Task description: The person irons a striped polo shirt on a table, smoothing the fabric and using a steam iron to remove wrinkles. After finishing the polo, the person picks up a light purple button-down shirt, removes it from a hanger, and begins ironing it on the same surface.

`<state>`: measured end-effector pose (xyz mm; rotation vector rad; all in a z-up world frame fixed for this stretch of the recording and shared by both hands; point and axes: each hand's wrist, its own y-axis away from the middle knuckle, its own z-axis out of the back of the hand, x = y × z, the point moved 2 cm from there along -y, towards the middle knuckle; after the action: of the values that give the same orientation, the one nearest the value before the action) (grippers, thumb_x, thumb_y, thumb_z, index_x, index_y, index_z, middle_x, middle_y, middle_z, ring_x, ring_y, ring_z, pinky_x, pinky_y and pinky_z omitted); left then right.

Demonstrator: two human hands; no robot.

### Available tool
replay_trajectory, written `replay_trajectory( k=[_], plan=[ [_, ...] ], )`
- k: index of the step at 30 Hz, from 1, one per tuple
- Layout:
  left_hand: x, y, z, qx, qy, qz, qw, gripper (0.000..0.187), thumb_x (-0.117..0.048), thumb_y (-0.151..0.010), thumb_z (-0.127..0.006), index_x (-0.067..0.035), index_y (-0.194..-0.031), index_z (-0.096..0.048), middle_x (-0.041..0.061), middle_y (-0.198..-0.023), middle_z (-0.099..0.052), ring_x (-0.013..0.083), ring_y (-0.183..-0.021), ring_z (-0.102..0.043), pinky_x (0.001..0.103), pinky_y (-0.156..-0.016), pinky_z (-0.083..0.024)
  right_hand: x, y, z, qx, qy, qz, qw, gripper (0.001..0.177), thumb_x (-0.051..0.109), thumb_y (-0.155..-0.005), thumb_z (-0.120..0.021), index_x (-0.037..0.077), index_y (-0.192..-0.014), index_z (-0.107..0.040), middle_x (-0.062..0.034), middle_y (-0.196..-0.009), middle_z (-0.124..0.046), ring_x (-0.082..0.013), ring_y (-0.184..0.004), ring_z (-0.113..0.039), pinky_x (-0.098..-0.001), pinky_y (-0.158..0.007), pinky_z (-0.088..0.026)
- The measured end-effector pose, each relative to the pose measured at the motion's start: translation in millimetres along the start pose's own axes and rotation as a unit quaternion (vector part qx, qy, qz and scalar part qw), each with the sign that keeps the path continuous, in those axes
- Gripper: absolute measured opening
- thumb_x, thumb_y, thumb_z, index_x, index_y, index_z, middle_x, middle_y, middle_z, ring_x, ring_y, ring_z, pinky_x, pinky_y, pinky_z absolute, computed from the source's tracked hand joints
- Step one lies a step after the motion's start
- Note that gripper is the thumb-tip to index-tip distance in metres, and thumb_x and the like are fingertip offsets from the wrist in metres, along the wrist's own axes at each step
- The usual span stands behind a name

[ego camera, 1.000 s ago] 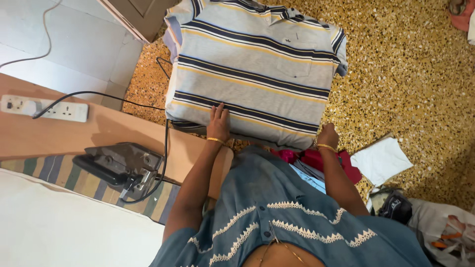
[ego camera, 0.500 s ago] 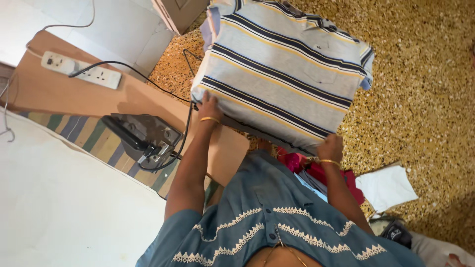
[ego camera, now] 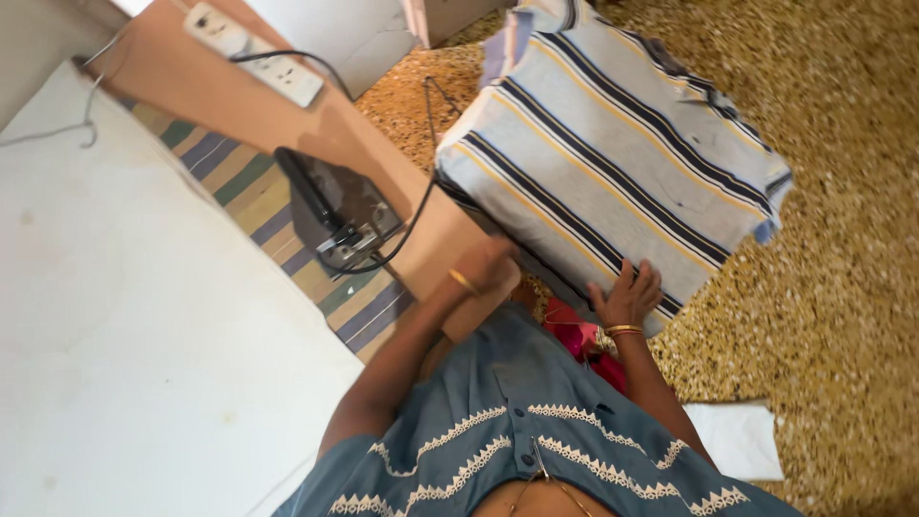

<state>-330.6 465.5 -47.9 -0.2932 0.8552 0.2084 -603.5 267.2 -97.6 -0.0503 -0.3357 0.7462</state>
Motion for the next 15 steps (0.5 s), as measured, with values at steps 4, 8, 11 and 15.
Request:
replay_trajectory(
  k=[4,8,11,15],
  plan=[
    [-50,78,-6,0.075,0.051,0.086,0.992,0.030,-0.018,-0.086,-0.075,-0.007,-0.114,-0.067,0.015,-0.105,-0.069,0.0349,-0.099,-0.067,0.044,-0.088,-0.054,13,-5,-11,0.103,0.109,-0.035,0.988,0.120,0.054,-0.071,-0.083,0.014,-0.165,-0.021,-0.0262,-0.171,-0.008,-0.0573,-0.153,-0.004,-0.0816,-0.111,-0.016],
    [-94,143,23,-0.054,0.086,0.081,0.992,0.028,-0.012,-0.085,-0.073,-0.007,-0.112,-0.066,0.015,-0.108,-0.070,0.0344,-0.102,-0.069,0.042,-0.089,-0.055,13,-11,-4,0.158,0.140,-0.057,0.976,0.127,0.049,-0.073,-0.083,0.016,-0.171,-0.009,-0.0254,-0.175,0.005,-0.0580,-0.156,0.007,-0.0821,-0.113,-0.011],
    [-108,171,39,-0.124,0.093,0.154,0.976,0.024,-0.010,-0.087,-0.071,-0.007,-0.111,-0.068,0.015,-0.104,-0.071,0.0331,-0.097,-0.071,0.041,-0.086,-0.057,24,-20,3,0.195,0.154,-0.079,0.965,0.130,0.042,-0.072,-0.085,0.015,-0.170,-0.004,-0.0261,-0.173,0.010,-0.0591,-0.153,0.012,-0.0819,-0.111,-0.008],
    [-119,201,43,-0.178,0.120,0.174,0.961,0.024,-0.008,-0.087,-0.069,-0.005,-0.111,-0.067,0.014,-0.105,-0.071,0.0320,-0.098,-0.072,0.040,-0.086,-0.057,38,-24,14,0.232,0.164,-0.112,0.952,0.126,0.036,-0.076,-0.083,0.018,-0.168,0.001,-0.0256,-0.173,0.015,-0.0589,-0.152,0.015,-0.0818,-0.112,-0.006]
  ],
)
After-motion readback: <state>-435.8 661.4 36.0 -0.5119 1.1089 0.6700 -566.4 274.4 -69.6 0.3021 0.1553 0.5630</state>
